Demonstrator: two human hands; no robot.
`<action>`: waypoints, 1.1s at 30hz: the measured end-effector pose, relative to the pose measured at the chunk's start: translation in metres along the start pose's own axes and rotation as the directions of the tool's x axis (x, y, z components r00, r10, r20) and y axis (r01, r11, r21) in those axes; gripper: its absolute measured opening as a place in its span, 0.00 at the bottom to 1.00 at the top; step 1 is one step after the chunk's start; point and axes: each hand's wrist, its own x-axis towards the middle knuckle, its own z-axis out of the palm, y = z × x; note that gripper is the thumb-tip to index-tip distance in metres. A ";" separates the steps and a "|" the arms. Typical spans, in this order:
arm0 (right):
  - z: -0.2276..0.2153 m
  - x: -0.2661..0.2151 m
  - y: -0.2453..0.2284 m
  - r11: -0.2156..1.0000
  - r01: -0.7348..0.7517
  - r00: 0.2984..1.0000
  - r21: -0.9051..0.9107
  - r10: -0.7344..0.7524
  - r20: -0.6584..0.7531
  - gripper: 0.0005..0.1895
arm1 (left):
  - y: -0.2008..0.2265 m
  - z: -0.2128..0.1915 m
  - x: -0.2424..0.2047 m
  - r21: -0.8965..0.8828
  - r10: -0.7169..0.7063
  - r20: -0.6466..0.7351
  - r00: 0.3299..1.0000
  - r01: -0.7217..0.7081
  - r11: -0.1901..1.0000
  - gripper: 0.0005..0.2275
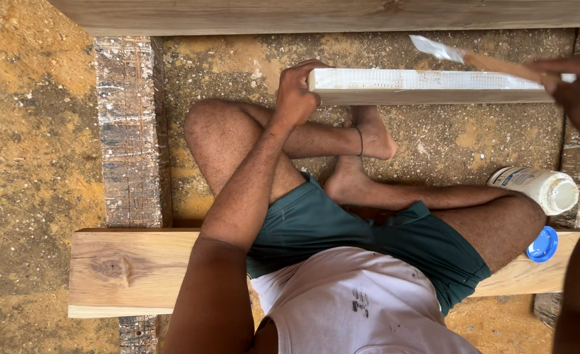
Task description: The person sits on the floor and paints a long wooden plank with white paint using a brush. They repeatedly dip the brush into a container and apply the paint along the length of the plank, occasionally adjusting their position to reach different sections.
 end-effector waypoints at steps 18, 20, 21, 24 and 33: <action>0.087 -0.079 -0.066 0.976 -0.172 0.827 0.135 0.218 -0.518 0.21 | 0.011 -0.004 -0.004 -0.041 -0.031 0.009 0.999 0.032 0.999 0.23; 0.104 -0.095 -0.064 0.823 -0.109 0.831 0.558 0.384 -0.403 0.21 | 0.006 -0.004 -0.003 -0.067 -0.084 0.022 0.996 0.086 0.994 0.24; 0.118 -0.101 -0.068 0.603 -0.060 0.843 0.795 0.458 -0.284 0.19 | 0.004 -0.004 -0.005 -0.044 -0.055 0.015 0.998 0.056 0.997 0.23; 0.150 -0.108 -0.077 0.097 -0.127 0.841 0.987 0.539 0.055 0.20 | 0.002 -0.004 0.000 -0.008 -0.005 0.001 1.000 0.005 1.000 0.23; 0.144 -0.137 -0.080 0.144 -0.223 0.776 0.964 0.624 0.087 0.18 | 0.005 -0.004 -0.001 -0.001 0.037 0.002 0.999 -0.037 0.999 0.23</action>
